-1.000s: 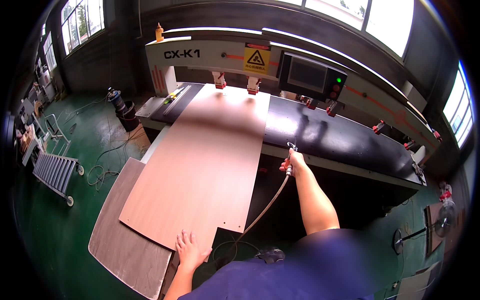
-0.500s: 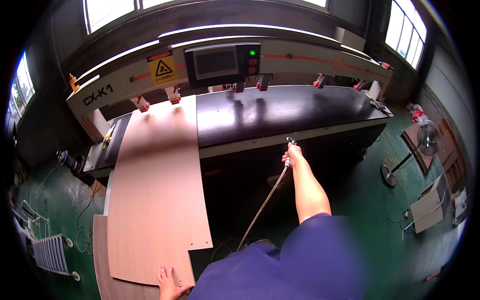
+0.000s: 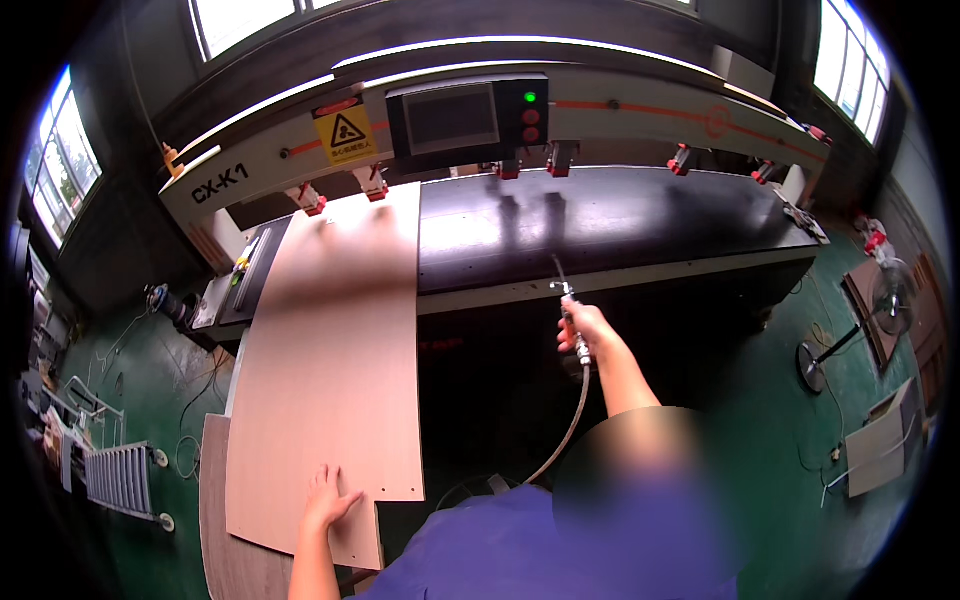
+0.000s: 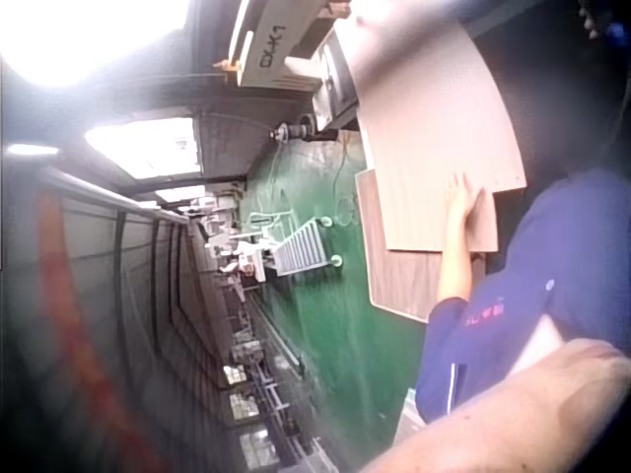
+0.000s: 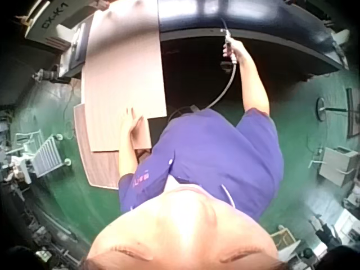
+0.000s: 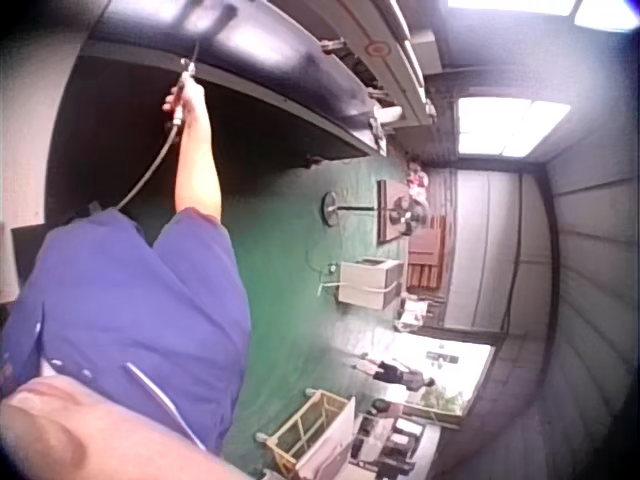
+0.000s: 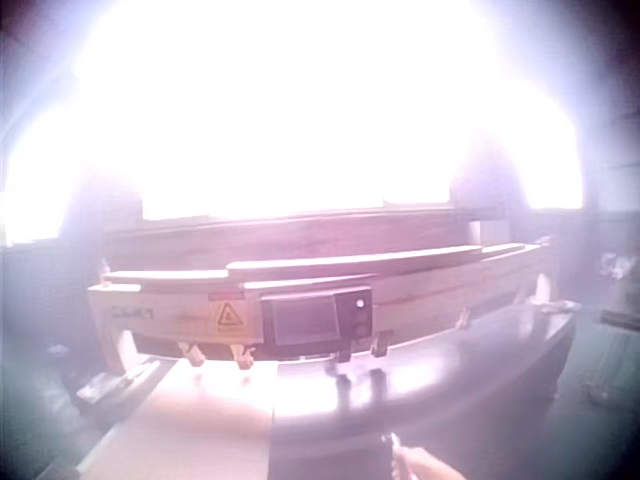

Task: The person feeds a wooden board into an industrial woodworking machine, uses an air nozzle to spray the board and machine bed, and later applies a piece of yellow tape to a board.

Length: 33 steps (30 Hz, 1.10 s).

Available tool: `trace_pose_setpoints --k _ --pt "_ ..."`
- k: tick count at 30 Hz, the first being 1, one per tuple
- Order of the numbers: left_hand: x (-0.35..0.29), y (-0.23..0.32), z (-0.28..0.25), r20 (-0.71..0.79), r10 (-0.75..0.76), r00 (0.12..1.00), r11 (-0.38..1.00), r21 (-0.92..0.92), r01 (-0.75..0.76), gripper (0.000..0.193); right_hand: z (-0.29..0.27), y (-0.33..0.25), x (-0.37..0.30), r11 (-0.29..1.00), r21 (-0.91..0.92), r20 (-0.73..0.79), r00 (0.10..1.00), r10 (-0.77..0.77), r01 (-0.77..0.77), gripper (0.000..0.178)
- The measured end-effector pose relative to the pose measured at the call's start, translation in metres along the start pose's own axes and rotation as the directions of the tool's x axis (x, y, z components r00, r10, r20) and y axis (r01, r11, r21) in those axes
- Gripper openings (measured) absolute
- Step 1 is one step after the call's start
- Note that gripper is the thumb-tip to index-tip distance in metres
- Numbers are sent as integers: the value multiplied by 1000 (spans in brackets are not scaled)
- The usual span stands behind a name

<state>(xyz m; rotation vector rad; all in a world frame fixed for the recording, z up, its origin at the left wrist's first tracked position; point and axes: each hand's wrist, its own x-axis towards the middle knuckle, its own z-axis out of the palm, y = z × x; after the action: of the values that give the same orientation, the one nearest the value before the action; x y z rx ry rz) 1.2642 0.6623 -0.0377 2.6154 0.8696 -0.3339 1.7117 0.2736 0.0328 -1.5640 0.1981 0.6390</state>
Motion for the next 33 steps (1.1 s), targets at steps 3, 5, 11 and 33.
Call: trace_pose_setpoints --k 3,5,11,33 --pt "33 8 -9 -34 -36 999 998 43 37 86 79 10 -5 998 -62 188 982 23 -11 50" --pt "43 16 -14 -36 -56 998 997 50 57 87 118 17 -2 991 -136 293 955 33 8 50" --pt "41 16 -9 -73 -100 992 990 97 107 92 192 30 3 979 -202 390 917 85 -5 52" --pt "38 0 26 -283 -26 959 998 -56 11 85 258 69 -19 967 -230 420 886 197 -106 59"
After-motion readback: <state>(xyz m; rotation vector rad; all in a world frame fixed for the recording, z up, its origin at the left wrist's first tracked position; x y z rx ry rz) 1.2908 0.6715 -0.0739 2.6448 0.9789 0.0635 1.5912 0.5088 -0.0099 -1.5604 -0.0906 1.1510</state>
